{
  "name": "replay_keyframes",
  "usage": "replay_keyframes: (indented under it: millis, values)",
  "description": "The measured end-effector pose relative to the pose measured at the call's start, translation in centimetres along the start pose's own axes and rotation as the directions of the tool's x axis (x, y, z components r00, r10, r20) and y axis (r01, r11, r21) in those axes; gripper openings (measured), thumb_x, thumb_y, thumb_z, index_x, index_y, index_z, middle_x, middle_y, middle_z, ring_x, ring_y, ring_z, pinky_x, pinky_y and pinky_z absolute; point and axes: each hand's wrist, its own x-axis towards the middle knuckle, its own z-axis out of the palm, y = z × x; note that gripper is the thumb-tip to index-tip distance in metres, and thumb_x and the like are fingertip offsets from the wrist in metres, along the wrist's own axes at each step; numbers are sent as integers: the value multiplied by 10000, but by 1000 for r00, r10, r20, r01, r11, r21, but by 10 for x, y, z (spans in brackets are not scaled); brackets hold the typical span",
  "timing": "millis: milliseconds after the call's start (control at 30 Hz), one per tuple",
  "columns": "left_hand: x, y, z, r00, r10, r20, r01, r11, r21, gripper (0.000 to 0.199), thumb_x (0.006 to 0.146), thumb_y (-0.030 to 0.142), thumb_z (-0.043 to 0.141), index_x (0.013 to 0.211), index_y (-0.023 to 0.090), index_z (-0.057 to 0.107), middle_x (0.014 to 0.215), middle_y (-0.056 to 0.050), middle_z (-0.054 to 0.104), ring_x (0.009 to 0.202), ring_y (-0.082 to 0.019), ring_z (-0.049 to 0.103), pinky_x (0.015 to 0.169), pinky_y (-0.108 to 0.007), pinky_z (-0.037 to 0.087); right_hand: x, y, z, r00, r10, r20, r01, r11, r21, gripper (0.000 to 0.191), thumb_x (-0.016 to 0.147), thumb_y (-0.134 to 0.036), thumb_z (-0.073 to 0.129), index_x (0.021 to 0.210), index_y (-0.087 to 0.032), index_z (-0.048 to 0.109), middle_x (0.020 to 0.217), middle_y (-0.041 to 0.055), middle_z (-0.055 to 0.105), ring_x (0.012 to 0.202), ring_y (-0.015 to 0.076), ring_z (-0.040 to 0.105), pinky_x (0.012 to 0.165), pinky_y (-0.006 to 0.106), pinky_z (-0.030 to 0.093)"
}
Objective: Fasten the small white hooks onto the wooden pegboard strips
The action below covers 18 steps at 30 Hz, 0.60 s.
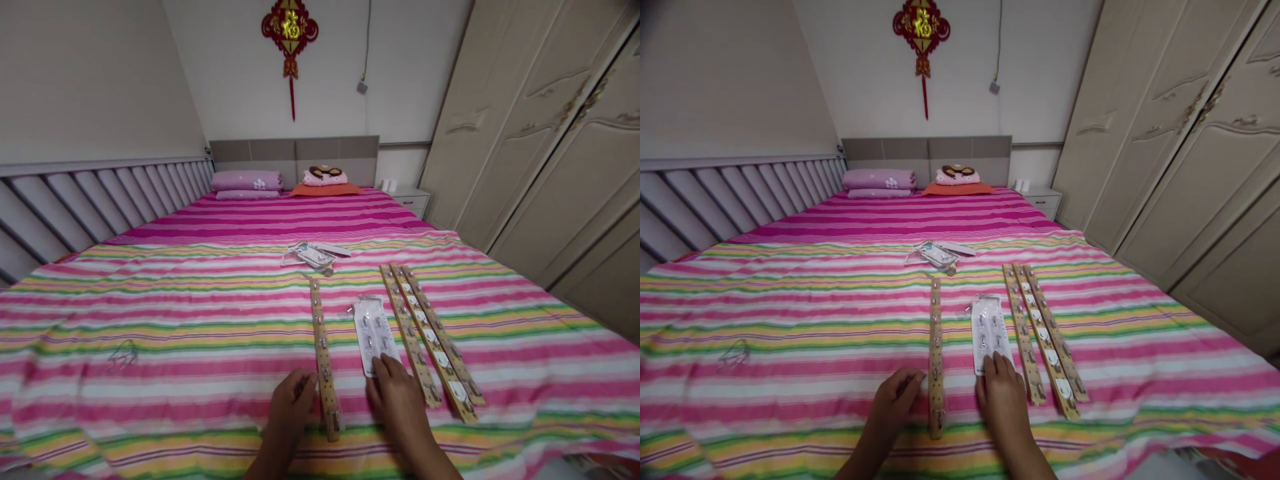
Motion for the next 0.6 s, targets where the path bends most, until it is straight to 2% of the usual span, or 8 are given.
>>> replay_keyframes:
  millis: [133, 233, 267, 333, 400, 500, 600]
  values:
    - [4, 9, 12, 991, -69, 118, 92, 976, -198, 325, 693, 479, 595, 709, 155, 583, 604, 0, 577, 535, -124, 534, 515, -231, 419, 2, 4, 1, 996, -19, -85, 21, 999, 24, 327, 839, -175, 408, 1070, -71, 614, 1073, 190, 649, 979, 282, 605, 785, 386, 494]
    - [10, 23, 25, 971, -105, 213, 148, 969, -196, 307, 708, 436, 588, 804, 144, 601, 757, -65, 656, 691, -174, 625, 595, -260, 480, 1, 9, 2, 987, -35, -157, 45, 997, 57, 329, 854, -182, 404, 1082, -47, 599, 1049, 194, 657, 966, 267, 610, 816, 375, 492]
    - [14, 30, 29, 969, -83, 232, 114, 985, -126, 286, 735, 403, 564, 852, 145, 604, 812, -79, 669, 759, -186, 637, 638, -267, 493, 0, 9, 1, 985, -38, -171, 49, 997, 61, 323, 854, -182, 411, 1081, -47, 598, 1042, 192, 659, 963, 266, 609, 823, 373, 490]
    - [26, 42, 39, 962, 9, 272, -33, 996, 81, 253, 789, 316, 505, 953, 149, 600, 937, -95, 675, 876, -187, 634, 742, -273, 495, -2, 8, 0, 983, -36, -179, 48, 997, 64, 303, 851, -172, 427, 1067, -57, 604, 1026, 182, 662, 944, 264, 612, 816, 372, 493]
    - [43, 53, 48, 953, 82, 291, -165, 947, 274, 253, 801, 224, 484, 1012, 139, 595, 1031, -109, 659, 961, -192, 610, 834, -278, 468, -4, 6, -1, 986, -34, -166, 44, 997, 58, 273, 843, -153, 442, 1037, -80, 619, 1010, 164, 665, 912, 260, 615, 785, 367, 499]
    - [75, 64, 63, 955, 103, 278, -213, 890, 402, 256, 778, 135, 520, 1017, 120, 610, 1106, -137, 622, 1085, -245, 535, 936, -329, 399, -6, 3, -2, 989, -41, -141, 48, 998, 45, 244, 828, -129, 468, 1011, -110, 627, 996, 140, 663, 890, 255, 609, 737, 350, 500]
    - [106, 70, 76, 954, 58, 292, -208, 833, 512, 196, 818, 195, 545, 997, 147, 609, 1075, -93, 618, 1021, -224, 563, 884, -367, 440, -8, 2, -2, 991, -36, -126, 43, 998, 50, 237, 803, -97, 496, 998, -116, 629, 982, 128, 660, 876, 252, 598, 729, 340, 495]
